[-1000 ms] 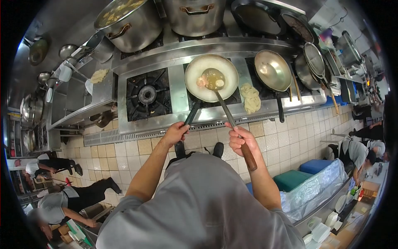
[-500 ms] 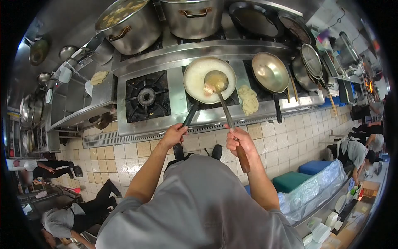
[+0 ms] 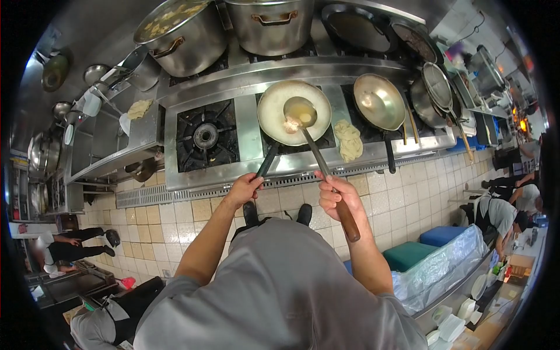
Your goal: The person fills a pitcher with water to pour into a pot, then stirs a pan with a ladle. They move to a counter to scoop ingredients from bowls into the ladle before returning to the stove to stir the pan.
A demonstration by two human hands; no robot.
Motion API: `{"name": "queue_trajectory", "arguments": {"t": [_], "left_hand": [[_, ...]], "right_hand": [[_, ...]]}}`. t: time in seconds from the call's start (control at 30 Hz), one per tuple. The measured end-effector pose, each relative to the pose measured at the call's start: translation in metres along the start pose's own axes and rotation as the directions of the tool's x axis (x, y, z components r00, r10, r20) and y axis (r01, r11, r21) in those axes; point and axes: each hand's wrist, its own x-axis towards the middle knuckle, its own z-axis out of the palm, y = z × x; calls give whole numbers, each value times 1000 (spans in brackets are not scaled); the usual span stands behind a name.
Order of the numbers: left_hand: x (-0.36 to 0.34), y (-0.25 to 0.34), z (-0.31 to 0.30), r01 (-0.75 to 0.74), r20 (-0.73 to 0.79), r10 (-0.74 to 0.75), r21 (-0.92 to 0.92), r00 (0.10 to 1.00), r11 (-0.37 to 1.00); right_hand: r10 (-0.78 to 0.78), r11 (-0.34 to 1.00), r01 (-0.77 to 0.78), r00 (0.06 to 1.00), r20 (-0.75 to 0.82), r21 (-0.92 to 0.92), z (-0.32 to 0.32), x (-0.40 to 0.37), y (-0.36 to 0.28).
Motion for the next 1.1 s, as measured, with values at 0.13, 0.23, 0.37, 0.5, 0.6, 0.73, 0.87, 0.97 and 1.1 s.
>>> {"name": "queue_trajectory", "arguments": {"t": [0.13,0.23,0.37,0.5,0.6,0.73,0.87,0.97,1.1], "left_hand": [[-3,3,0,3,-2,-3,6,1000,1000],[-1,1,-1,2,1,-2,17,1000,1000],[-2,0,-2,8,-10,-7,21,1000,1000],[-2,1,-1,-6,-13,6,17,1000,1000],[-3,-2,0,-22,-22,22,-5,1000,1000],[-4,1,2,-25,-36,25,-20,999,999],[-4,1,2,-26,-25,25,-28,999,999],[-5,2,2,-27,-23,26,-29,999,999],[-6,3,2,-25,-19,25,-34,1000,999]], "right_hand": [[13,997,-13,1000,8,-71,6,0,-3],[26,999,-24,999,37,-38,6,0,-4],[-50,983,38,997,-65,-181,17,3,0],[-33,989,29,999,-21,-144,14,8,-10],[-96,947,62,991,-95,-317,18,7,-7],[-82,968,56,992,-98,-246,15,10,-11],[-86,972,64,992,-87,-228,21,9,-10],[-88,970,61,990,-109,-234,19,11,-10],[-127,947,74,980,-151,-313,21,15,-7]]}}
